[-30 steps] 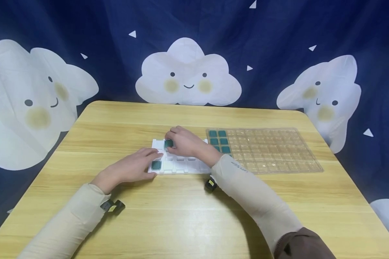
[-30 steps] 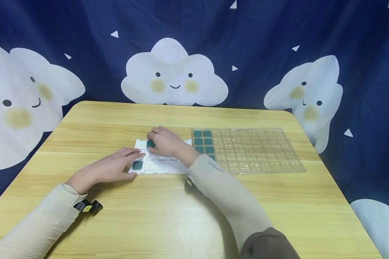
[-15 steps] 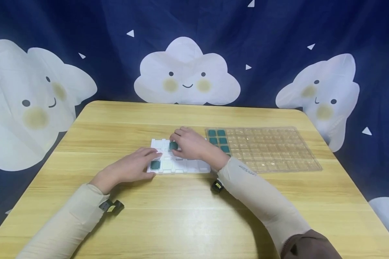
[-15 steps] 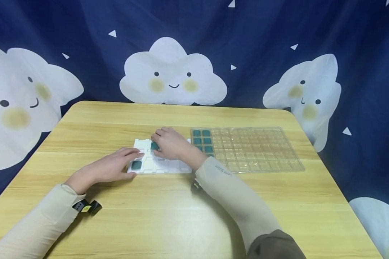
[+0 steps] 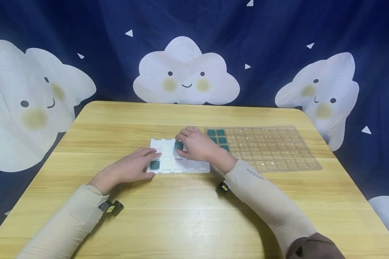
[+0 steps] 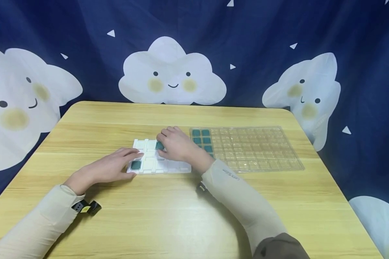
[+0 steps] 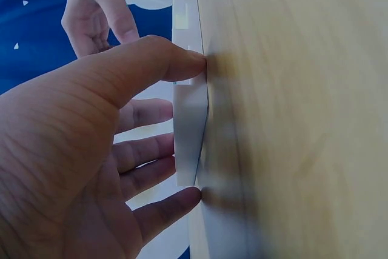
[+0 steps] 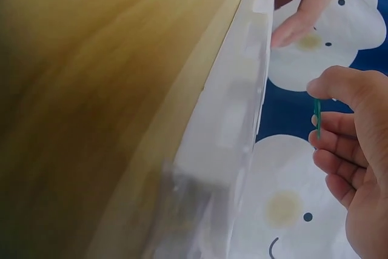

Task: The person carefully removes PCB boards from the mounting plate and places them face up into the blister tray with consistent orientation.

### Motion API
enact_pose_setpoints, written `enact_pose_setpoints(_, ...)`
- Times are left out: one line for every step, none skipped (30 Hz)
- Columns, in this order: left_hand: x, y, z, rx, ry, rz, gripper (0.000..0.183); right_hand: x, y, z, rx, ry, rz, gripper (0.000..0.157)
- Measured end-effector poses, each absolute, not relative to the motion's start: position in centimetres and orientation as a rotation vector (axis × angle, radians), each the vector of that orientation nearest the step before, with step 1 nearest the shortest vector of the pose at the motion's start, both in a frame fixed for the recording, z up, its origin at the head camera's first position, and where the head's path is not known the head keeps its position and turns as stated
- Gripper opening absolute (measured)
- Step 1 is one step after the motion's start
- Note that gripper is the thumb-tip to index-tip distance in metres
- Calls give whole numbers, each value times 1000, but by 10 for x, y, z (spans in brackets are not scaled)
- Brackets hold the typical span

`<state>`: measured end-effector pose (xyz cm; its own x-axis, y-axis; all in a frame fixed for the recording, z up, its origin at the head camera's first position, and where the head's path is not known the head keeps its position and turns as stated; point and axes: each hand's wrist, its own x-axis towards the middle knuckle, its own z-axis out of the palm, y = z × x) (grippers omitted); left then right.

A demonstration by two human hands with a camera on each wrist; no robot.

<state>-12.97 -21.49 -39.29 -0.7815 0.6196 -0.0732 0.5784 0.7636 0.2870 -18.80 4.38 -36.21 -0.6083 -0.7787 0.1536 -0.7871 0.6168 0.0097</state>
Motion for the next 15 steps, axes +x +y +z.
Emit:
enact_pose_setpoints(-130, -215, -393, 956, 2794, 375, 70, -187, 45, -362, 1312, -2693, 91, 40)
enact_pose_setpoints(-130, -215, -393, 956, 2794, 374, 70, -187, 47, -362, 1314, -2691, 96, 40)
enact_pose_setpoints(-130, -215, -393, 959, 2795, 374, 70, -187, 49, -363, 1316, -2688, 102, 40)
enact_pose_setpoints(-130, -215, -393, 958, 2795, 372, 70, -186, 51, -363, 1317, -2686, 111, 40)
enact_pose_setpoints(-130, -215, -393, 960, 2795, 373, 71, -186, 53, -364, 1319, -2683, 116, 40)
enact_pose_setpoints(-130, -215, -393, 959, 2796, 373, 71, -186, 55, -364, 1320, -2680, 121, 40)
enact_pose_setpoints(-130, -215, -393, 957, 2796, 372, 71, -185, 57, -364, 1321, -2674, 127, 39)
enact_pose_setpoints(-130, -215, -393, 955, 2796, 372, 71, -185, 58, -364, 1321, -2671, 133, 39)
enact_pose_setpoints(-130, -215, -393, 952, 2796, 372, 71, -184, 60, -364, 1321, -2668, 140, 39)
enact_pose_setpoints(-130, -215, -393, 947, 2795, 372, 71, -184, 62, -363, 1322, -2664, 150, 38)
enact_pose_setpoints(-130, -215, -393, 945, 2794, 373, 71, -183, 64, -363, 1324, -2659, 159, 38)
enact_pose_setpoints(-130, -215, -393, 943, 2793, 371, 71, -182, 65, -363, 1326, -2654, 170, 37)
enact_pose_setpoints(-130, -215, -393, 942, 2793, 370, 71, -181, 67, -363, 1330, -2651, 181, 37)
enact_pose_setpoints(-130, -215, -394, 942, 2793, 369, 71, -181, 69, -363, 1334, -2648, 190, 37)
enact_pose_setpoints(-130, -215, -394, 943, 2793, 369, 71, -180, 71, -363, 1335, -2645, 200, 36)
